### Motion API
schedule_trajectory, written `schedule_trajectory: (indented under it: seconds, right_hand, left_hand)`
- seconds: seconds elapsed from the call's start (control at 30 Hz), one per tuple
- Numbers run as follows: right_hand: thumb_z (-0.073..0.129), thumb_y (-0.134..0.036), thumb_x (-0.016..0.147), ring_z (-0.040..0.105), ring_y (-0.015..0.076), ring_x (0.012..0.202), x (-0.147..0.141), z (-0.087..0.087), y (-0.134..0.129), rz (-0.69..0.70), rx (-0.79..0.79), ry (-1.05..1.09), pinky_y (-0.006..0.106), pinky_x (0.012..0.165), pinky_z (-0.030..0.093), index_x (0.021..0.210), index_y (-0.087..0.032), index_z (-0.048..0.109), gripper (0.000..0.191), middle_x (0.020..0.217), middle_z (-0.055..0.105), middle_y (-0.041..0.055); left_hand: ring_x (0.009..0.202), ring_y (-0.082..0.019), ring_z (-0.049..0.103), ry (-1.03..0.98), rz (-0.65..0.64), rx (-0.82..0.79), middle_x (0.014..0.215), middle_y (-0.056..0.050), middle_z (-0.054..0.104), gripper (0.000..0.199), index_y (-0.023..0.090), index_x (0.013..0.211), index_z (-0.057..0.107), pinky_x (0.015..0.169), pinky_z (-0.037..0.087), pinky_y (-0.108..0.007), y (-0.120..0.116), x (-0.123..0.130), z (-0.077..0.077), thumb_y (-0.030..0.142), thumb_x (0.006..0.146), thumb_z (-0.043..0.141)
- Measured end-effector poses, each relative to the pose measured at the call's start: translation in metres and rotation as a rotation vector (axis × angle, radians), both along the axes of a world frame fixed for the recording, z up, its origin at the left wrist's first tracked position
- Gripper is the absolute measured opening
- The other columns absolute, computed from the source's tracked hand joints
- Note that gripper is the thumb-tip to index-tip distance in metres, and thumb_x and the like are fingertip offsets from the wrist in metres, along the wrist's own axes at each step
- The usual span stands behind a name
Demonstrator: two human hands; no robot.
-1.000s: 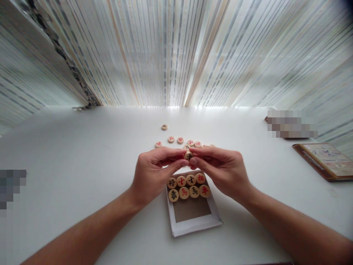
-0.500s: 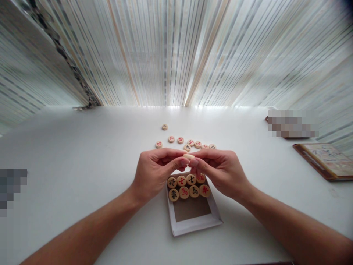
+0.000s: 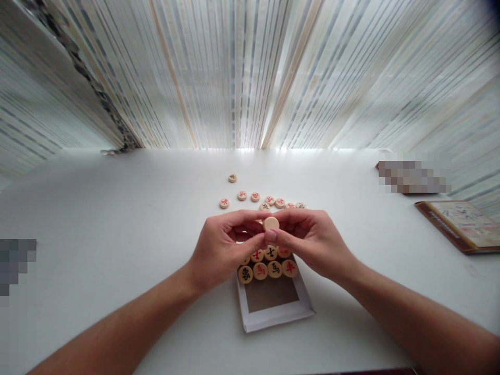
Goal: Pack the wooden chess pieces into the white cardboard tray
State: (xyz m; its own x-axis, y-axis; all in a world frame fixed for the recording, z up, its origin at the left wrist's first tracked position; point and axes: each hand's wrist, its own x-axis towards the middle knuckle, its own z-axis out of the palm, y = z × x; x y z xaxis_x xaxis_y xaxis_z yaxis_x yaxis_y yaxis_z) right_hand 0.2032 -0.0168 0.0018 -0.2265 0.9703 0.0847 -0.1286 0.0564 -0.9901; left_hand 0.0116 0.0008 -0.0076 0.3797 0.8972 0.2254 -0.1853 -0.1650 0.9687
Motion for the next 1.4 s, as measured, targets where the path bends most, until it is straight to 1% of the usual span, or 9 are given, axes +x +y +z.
schedule_trajectory:
  seconds: [0.1, 0.23, 0.33, 0.43, 0.6, 0.8, 0.9, 1.27, 1.4]
  right_hand:
    - [0.102, -0.037, 0.068, 0.063, 0.0117, 0.06, 0.0002, -0.0006, -0.0019, -0.012, -0.024, -0.016, 0.022, 0.056, 0.052, 0.083, -0.017, 0.085, 0.03, 0.073, 0.076, 0.0032]
    - [0.095, -0.037, 0.079, 0.058, 0.0104, 0.058, 0.0031, 0.0019, -0.0037, -0.024, -0.008, -0.102, 0.02, 0.053, 0.045, 0.079, -0.016, 0.084, 0.024, 0.066, 0.071, 0.002]
    - [0.088, -0.041, 0.087, 0.047, 0.009, 0.053, 0.005, 0.0042, -0.0037, -0.017, -0.002, -0.152, 0.021, 0.049, 0.035, 0.073, -0.015, 0.079, 0.031, 0.056, 0.059, -0.0015]
    - [0.08, -0.044, 0.093, 0.043, 0.0093, 0.053, 0.0065, 0.0024, -0.0032, 0.014, -0.025, -0.128, 0.023, 0.049, 0.031, 0.067, -0.015, 0.071, 0.041, 0.055, 0.053, -0.0018]
    - [0.074, -0.039, 0.096, 0.046, 0.0112, 0.056, 0.0077, -0.0033, -0.002, 0.067, -0.084, -0.007, 0.025, 0.051, 0.033, 0.077, -0.015, 0.075, 0.03, 0.06, 0.057, -0.0005]
    - [0.086, -0.038, 0.086, 0.046, 0.0106, 0.055, 0.0056, 0.0032, -0.0035, 0.051, -0.071, -0.092, 0.025, 0.052, 0.034, 0.072, -0.016, 0.076, 0.028, 0.059, 0.057, -0.0013]
    - [0.085, -0.041, 0.087, 0.047, 0.0107, 0.056, 0.0058, 0.0042, -0.004, 0.052, -0.063, -0.109, 0.025, 0.052, 0.034, 0.069, -0.016, 0.074, 0.032, 0.058, 0.056, -0.0017]
    - [0.08, -0.042, 0.09, 0.044, 0.0112, 0.055, 0.0081, 0.0029, -0.0024, 0.075, -0.063, -0.098, 0.026, 0.052, 0.033, 0.068, -0.016, 0.072, 0.036, 0.056, 0.055, -0.0008]
    - [0.075, -0.036, 0.091, 0.045, 0.0118, 0.055, 0.007, 0.0008, -0.0015, 0.058, -0.066, -0.072, 0.026, 0.051, 0.034, 0.074, -0.015, 0.078, 0.027, 0.056, 0.055, -0.0006]
  left_hand:
    - [0.081, -0.016, 0.084, 0.056, -0.003, 0.086, 0.09, -0.005, 0.086, 0.029, 0.015, 0.112, 0.084, 0.075, 0.069, -0.018, -0.0012, 0.0004, 0.0008, 0.01, 0.084, 0.088]
    - [0.084, -0.018, 0.085, 0.083, -0.006, 0.174, 0.089, -0.004, 0.086, 0.028, 0.016, 0.112, 0.084, 0.076, 0.07, -0.019, -0.002, 0.0006, 0.0017, 0.007, 0.086, 0.084]
    - [0.083, -0.017, 0.085, 0.076, -0.028, 0.166, 0.092, -0.004, 0.087, 0.028, 0.017, 0.111, 0.084, 0.077, 0.069, -0.018, -0.002, 0.0, 0.0029, 0.006, 0.085, 0.085]
    - [0.083, -0.017, 0.085, 0.054, -0.041, 0.105, 0.091, -0.004, 0.087, 0.029, 0.015, 0.111, 0.083, 0.077, 0.069, -0.017, -0.0018, -0.0003, 0.0036, 0.006, 0.084, 0.087]
    - [0.082, -0.02, 0.086, 0.002, -0.032, 0.034, 0.092, -0.007, 0.087, 0.03, 0.013, 0.11, 0.082, 0.077, 0.071, -0.021, -0.0013, -0.0003, 0.003, 0.01, 0.082, 0.091]
    - [0.082, -0.023, 0.086, 0.01, -0.037, 0.02, 0.091, -0.008, 0.087, 0.03, 0.014, 0.109, 0.083, 0.079, 0.073, -0.027, -0.0021, -0.0009, 0.0039, 0.016, 0.081, 0.093]
    - [0.082, -0.024, 0.086, 0.039, -0.033, 0.036, 0.092, -0.009, 0.087, 0.03, 0.014, 0.109, 0.083, 0.079, 0.073, -0.03, -0.0026, -0.0008, 0.0044, 0.022, 0.082, 0.093]
    - [0.078, -0.022, 0.086, 0.039, -0.024, 0.081, 0.09, -0.008, 0.087, 0.029, 0.015, 0.108, 0.085, 0.076, 0.073, -0.026, -0.0038, -0.0019, 0.0063, 0.017, 0.081, 0.093]
    - [0.081, -0.024, 0.086, 0.058, -0.019, 0.079, 0.093, -0.01, 0.087, 0.029, 0.014, 0.109, 0.084, 0.077, 0.073, -0.029, -0.0036, -0.0016, 0.0056, 0.02, 0.082, 0.093]
